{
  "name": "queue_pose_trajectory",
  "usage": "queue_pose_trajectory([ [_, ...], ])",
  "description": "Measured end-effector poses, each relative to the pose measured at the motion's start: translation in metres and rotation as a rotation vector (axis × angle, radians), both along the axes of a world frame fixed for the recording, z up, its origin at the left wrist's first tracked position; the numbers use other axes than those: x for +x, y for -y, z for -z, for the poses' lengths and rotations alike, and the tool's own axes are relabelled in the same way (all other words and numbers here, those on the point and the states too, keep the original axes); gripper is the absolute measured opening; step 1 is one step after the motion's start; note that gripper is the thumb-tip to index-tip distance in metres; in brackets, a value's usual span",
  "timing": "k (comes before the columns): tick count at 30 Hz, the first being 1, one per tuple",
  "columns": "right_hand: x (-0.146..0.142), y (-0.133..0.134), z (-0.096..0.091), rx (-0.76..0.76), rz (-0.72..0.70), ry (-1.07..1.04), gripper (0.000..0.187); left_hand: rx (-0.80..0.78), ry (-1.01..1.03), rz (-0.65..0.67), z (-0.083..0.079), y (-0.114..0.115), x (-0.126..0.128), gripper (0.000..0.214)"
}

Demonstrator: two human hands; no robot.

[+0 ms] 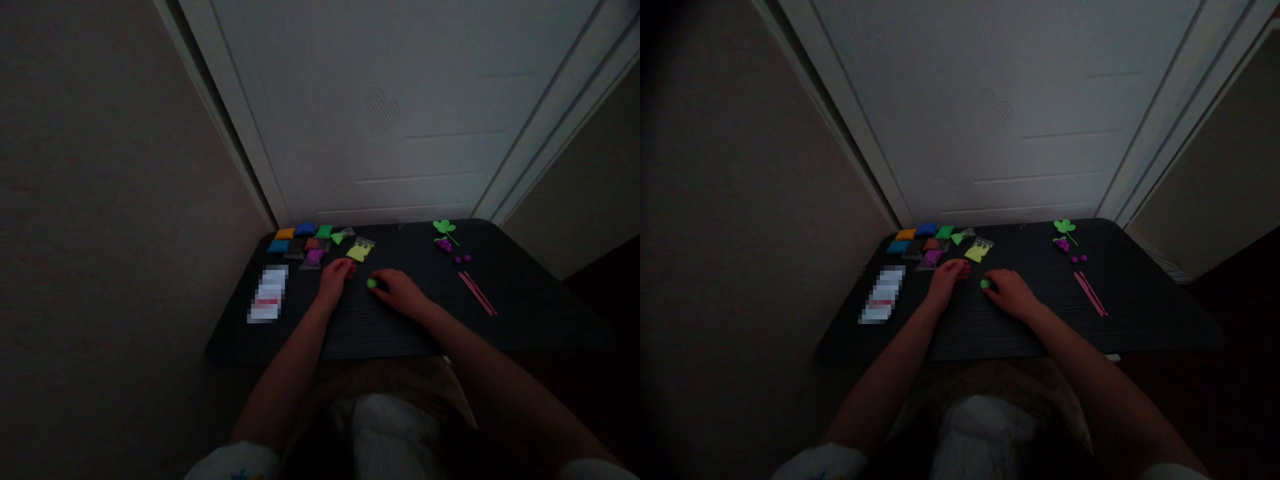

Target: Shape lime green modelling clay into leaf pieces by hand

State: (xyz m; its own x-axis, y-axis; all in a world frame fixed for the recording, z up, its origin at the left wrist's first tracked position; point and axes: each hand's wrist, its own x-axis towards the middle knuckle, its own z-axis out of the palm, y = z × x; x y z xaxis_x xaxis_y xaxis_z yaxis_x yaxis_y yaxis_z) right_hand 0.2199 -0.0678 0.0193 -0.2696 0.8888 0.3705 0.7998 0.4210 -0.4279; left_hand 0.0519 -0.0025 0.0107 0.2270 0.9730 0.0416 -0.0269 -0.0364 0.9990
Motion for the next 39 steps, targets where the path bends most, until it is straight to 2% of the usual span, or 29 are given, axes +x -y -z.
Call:
queue_pose_trajectory([
  [5,0.000,0.000,0.007,-0.013,0.016,-0.017,0.032,0.230,-0.333,0.110,-0.002,0.005,0.000,0.024],
  [10,-0.002,-0.005,0.011,0.012,0.041,-0.015,0.027,0.339,-0.427,0.162,-0.004,0.011,0.000,0.024],
  [16,-0.005,0.003,0.004,0.066,0.097,0.068,0.028,0.414,-0.464,0.057,-0.002,0.010,0.001,0.024],
  [20,0.002,-0.001,-0.005,0.113,0.156,-0.043,0.031,0.418,-0.423,-0.042,-0.004,0.009,0.000,0.022],
  [23,0.005,-0.017,-0.016,0.160,0.216,-0.164,0.030,0.401,-0.377,-0.112,-0.006,0.008,-0.002,0.022],
  [25,0.001,-0.027,-0.024,0.181,0.218,-0.145,0.030,0.393,-0.358,-0.158,-0.006,0.006,-0.004,0.023],
  [29,-0.018,-0.030,-0.027,0.121,0.142,0.100,0.028,0.360,-0.290,-0.233,-0.003,0.000,-0.008,0.023],
  [33,-0.022,-0.013,-0.014,-0.015,0.072,0.243,0.027,0.218,-0.166,-0.267,0.003,-0.006,-0.009,0.022],
  [36,-0.011,-0.003,-0.011,-0.036,0.055,0.129,0.027,0.125,-0.060,-0.240,0.004,-0.006,-0.005,0.022],
  [39,-0.009,0.002,-0.021,0.039,0.042,-0.051,0.030,-0.038,0.180,-0.106,-0.003,0.001,0.003,0.027],
])
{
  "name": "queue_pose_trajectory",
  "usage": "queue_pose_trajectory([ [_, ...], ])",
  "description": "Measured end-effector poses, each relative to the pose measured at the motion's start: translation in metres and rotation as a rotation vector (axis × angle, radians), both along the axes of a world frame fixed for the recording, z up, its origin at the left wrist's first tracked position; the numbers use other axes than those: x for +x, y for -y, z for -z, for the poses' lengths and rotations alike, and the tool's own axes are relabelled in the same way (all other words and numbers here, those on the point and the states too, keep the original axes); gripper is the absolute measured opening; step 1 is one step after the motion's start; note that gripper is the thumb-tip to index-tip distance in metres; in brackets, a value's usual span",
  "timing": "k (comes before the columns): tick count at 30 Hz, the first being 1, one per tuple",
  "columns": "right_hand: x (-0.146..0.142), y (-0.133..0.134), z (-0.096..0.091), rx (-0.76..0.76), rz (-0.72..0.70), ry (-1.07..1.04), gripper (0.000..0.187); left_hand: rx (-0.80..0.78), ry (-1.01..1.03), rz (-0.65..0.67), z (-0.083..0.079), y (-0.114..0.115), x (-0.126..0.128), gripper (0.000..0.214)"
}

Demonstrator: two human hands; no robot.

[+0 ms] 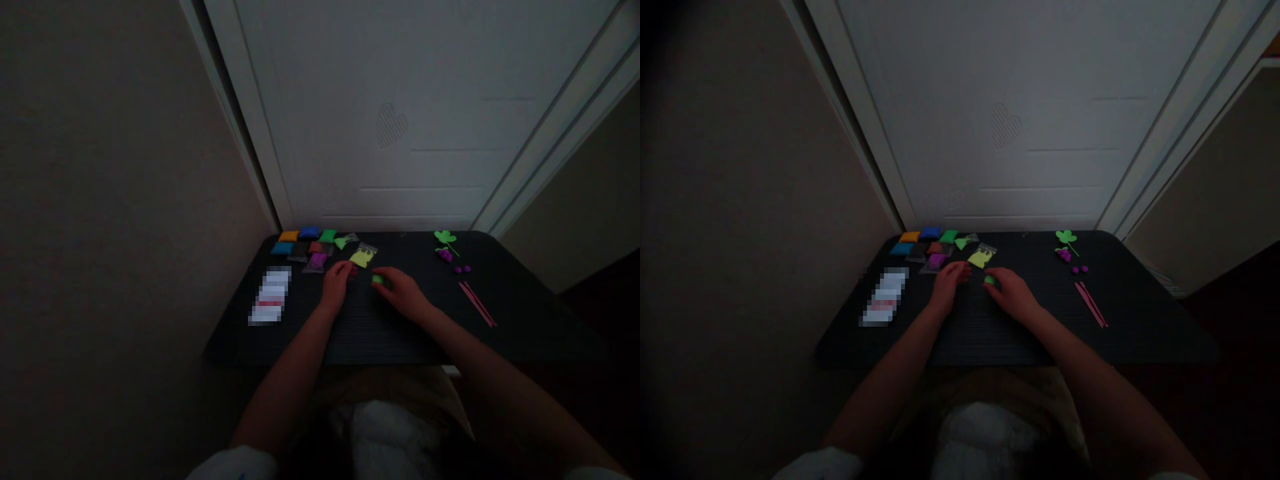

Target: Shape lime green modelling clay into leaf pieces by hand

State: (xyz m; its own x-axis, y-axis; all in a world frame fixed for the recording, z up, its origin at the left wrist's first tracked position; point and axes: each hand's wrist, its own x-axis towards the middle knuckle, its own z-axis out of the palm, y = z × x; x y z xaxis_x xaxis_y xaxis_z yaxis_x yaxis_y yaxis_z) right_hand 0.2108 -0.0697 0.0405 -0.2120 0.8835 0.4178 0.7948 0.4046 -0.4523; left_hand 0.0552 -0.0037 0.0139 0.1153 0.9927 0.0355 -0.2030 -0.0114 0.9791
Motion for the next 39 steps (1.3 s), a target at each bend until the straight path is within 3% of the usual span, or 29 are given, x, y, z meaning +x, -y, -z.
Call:
queue_pose_trajectory([
  [5,-0.030,0.014,-0.023,0.075,-0.178,-0.087,0.033,-0.334,0.574,0.430,-0.027,0.023,0.014,0.045],
  [7,-0.039,0.024,-0.026,0.116,-0.178,-0.074,0.033,-0.393,0.708,0.497,-0.037,0.034,0.017,0.046],
  [10,-0.041,0.037,-0.030,0.190,-0.140,-0.097,0.039,-0.422,0.789,0.463,-0.044,0.048,0.025,0.037],
  [15,-0.039,0.037,-0.044,0.301,-0.044,-0.295,0.047,-0.366,0.718,0.353,-0.051,0.074,0.043,0.033],
  [19,-0.044,0.033,-0.046,0.321,-0.040,-0.402,0.058,-0.238,0.703,0.434,-0.073,0.092,0.043,0.049],
  [25,-0.052,0.054,-0.048,0.312,-0.087,-0.669,0.071,-0.057,0.592,0.312,-0.103,0.108,0.033,0.054],
  [30,-0.055,0.063,-0.059,0.340,-0.060,-0.804,0.070,0.084,0.465,0.203,-0.109,0.124,0.040,0.060],
  [35,-0.057,0.061,-0.056,0.334,-0.028,-0.872,0.073,0.173,0.340,0.091,-0.116,0.136,0.039,0.065],
  [39,-0.058,0.064,-0.056,0.287,0.016,-0.727,0.068,0.135,0.402,0.120,-0.117,0.139,0.038,0.064],
])
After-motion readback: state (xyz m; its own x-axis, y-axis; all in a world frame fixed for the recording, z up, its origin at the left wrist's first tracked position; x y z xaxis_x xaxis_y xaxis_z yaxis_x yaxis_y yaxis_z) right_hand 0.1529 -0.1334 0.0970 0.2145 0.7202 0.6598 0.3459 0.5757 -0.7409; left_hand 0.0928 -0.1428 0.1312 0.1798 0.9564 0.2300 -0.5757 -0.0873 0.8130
